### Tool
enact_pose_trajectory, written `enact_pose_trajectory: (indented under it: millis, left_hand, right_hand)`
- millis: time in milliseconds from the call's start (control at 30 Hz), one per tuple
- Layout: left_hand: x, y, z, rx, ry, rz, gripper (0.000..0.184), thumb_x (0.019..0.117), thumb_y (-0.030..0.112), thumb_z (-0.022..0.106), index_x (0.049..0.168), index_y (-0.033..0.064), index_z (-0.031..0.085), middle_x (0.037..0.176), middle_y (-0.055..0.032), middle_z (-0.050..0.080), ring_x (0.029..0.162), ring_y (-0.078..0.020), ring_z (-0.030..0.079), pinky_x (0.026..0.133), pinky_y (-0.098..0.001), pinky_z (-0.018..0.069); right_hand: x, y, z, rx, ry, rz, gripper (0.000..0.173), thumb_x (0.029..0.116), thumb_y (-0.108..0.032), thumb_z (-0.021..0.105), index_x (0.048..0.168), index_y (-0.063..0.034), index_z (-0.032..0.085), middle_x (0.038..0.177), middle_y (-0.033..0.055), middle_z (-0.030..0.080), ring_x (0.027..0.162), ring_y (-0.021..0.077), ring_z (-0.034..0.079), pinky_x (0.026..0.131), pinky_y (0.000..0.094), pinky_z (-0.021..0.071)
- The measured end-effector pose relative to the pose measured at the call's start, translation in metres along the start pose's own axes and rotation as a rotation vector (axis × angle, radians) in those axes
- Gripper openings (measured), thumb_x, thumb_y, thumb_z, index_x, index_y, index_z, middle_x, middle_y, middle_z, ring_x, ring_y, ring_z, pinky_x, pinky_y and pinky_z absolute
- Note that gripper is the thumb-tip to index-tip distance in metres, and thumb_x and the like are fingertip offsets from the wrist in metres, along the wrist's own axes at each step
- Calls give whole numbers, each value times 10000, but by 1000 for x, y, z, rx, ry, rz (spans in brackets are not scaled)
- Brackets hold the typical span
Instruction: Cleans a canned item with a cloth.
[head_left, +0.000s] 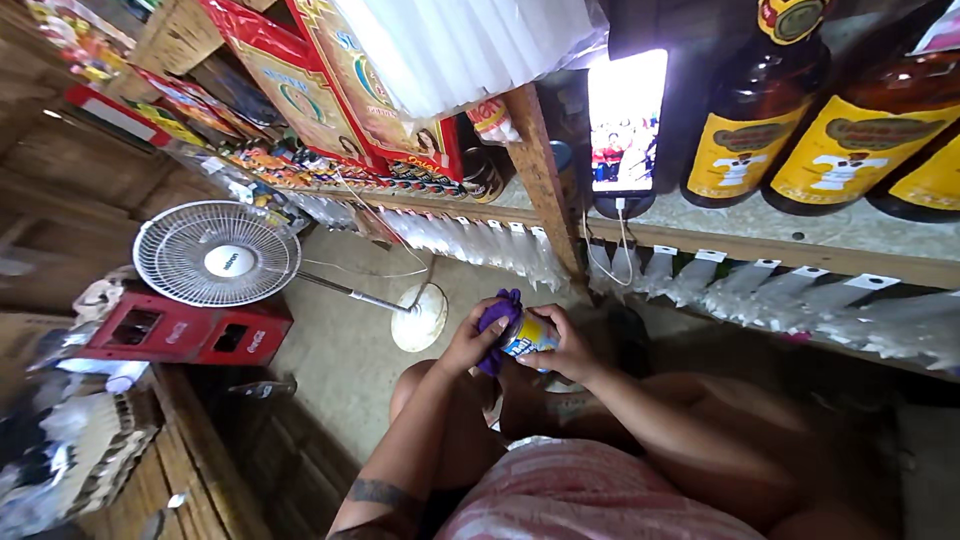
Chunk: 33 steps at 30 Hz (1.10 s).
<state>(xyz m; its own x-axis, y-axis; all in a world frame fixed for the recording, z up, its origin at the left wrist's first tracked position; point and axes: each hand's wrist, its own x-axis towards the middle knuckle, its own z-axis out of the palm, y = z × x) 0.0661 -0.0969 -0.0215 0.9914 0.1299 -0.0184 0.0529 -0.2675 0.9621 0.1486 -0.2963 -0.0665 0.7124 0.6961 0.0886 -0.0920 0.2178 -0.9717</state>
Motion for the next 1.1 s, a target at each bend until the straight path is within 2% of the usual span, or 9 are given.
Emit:
enact_pose_trajectory:
  millis: [400,533,700,800,900,1000,1100]
  left_hand:
    - [2,-3,1,13,-9,12,457,1000,178,591,1371,-66,484,1271,-124,637,1121,-121,646,997,-336,538]
    - [-1,-6,3,77,11,94,447,1000,179,598,1357,-75,511,1287,-148,634,1138,-138,645,1011,-343,532]
    - [-1,-10,0,169,22,201,433,982,201,619,1313,-75,581,1254,-182,637,1156,-171,628,1030,-363,512]
    - [-1,-11,0,184,25,241,432,984,215,627,1309,-67,588,1240,-179,643,1156,-170,628,1031,-365,511]
    - [0,-11,1,265,74,240,434,988,240,634,1312,-46,603,1225,-183,655,1143,-191,637,1022,-385,518]
    - [1,-13,1,358,127,193,450,988,286,641,1314,-23,618,1235,-189,664,1147,-219,642,1019,-403,513]
    - [2,-10,3,282,98,70,464,1005,277,618,1359,-19,571,1280,-161,651,1140,-172,652,1006,-364,533]
  right_hand:
    - [1,0,0,-2,4,64,857,627,-256,913,1333,17,513,1315,159,549,1172,162,586,983,293,527]
    - [2,-2,-2,-40,-32,71,861,635,-257,911,1343,20,508,1315,168,550,1173,167,583,988,297,520]
    - [5,-7,-5,116,-162,183,817,635,-213,884,1316,-14,479,1245,103,594,1097,139,622,940,309,550]
    - [5,-9,-6,122,-190,207,815,637,-205,879,1317,-16,471,1248,104,589,1097,142,621,937,312,551]
    - [5,-6,-5,-63,-106,133,832,634,-247,904,1325,-1,512,1309,152,551,1172,175,578,985,311,519]
    - [5,-7,-5,-352,-12,29,815,668,-267,904,1343,28,556,1300,210,564,1214,266,550,1046,362,469]
    - [5,-6,-4,-545,3,-27,779,674,-283,891,1341,-8,596,1274,216,593,1216,322,554,1067,424,452]
